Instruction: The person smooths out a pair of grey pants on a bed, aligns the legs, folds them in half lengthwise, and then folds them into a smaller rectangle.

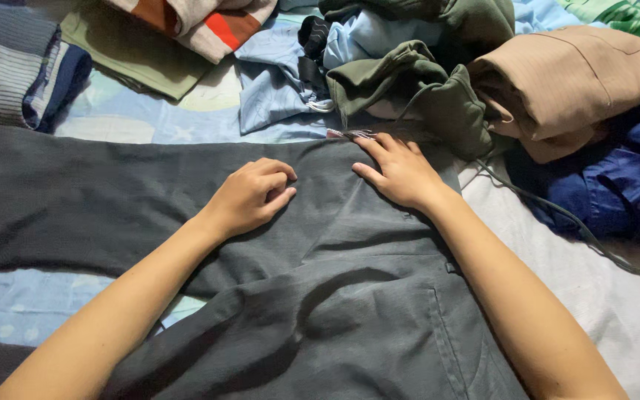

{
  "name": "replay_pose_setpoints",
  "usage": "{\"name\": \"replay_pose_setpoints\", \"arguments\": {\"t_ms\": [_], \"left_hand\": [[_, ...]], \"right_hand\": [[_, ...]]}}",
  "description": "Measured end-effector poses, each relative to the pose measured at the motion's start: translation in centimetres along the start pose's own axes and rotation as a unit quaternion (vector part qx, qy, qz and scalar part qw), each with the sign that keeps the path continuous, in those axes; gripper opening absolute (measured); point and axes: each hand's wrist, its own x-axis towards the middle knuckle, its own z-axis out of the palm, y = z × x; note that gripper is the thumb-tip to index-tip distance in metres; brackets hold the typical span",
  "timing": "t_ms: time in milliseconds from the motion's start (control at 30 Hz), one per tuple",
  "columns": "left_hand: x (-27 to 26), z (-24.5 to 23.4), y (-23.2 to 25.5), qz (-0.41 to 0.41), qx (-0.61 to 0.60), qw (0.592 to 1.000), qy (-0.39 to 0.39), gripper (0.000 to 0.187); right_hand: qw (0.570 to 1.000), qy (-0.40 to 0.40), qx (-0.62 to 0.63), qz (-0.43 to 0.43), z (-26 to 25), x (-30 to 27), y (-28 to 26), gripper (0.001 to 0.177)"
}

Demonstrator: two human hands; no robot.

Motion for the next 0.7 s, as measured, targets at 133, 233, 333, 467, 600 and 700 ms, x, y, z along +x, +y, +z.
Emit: {"name": "replay_pose_setpoints", "arguments": {"t_ms": [133,233,333,467,600,700], "left_hand": [[0.1,0.1,-0.1,-0.06,0.001,0.997,-0.043,0.016],[0.0,0.4,-0.4,-0.008,0.019,1.0,-0.018,0.018],[-0.1,0.5,-0.6,-0.011,0.014,0.999,-0.031,0.017],[-0.2,0.6,-0.8,-0.011,0.011,0.999,-0.031,0.018],[-0.3,0.8,-1.1,-0.011,0.009,0.999,-0.029,0.018],[-0.3,0.9,-1.2,-0.007,0.008,1.0,-0.028,0.018]], "right_hand": [[1.0,0.004,0.0,-0.004,0.0,0.0,0.0,0.059],[1.0,-0.003,0.001,0.007,-0.2,0.0,-0.3,0.06],[1.0,-0.012,0.012,0.011,-0.5,0.0,-0.5,0.06],[0.999,-0.027,-0.001,0.03,-0.6,0.1,-0.7,0.061],[0.999,-0.024,0.006,0.023,-0.4,0.0,-0.4,0.062],[1.0,-0.02,0.015,0.014,-0.2,0.2,0.2,0.06]]}}
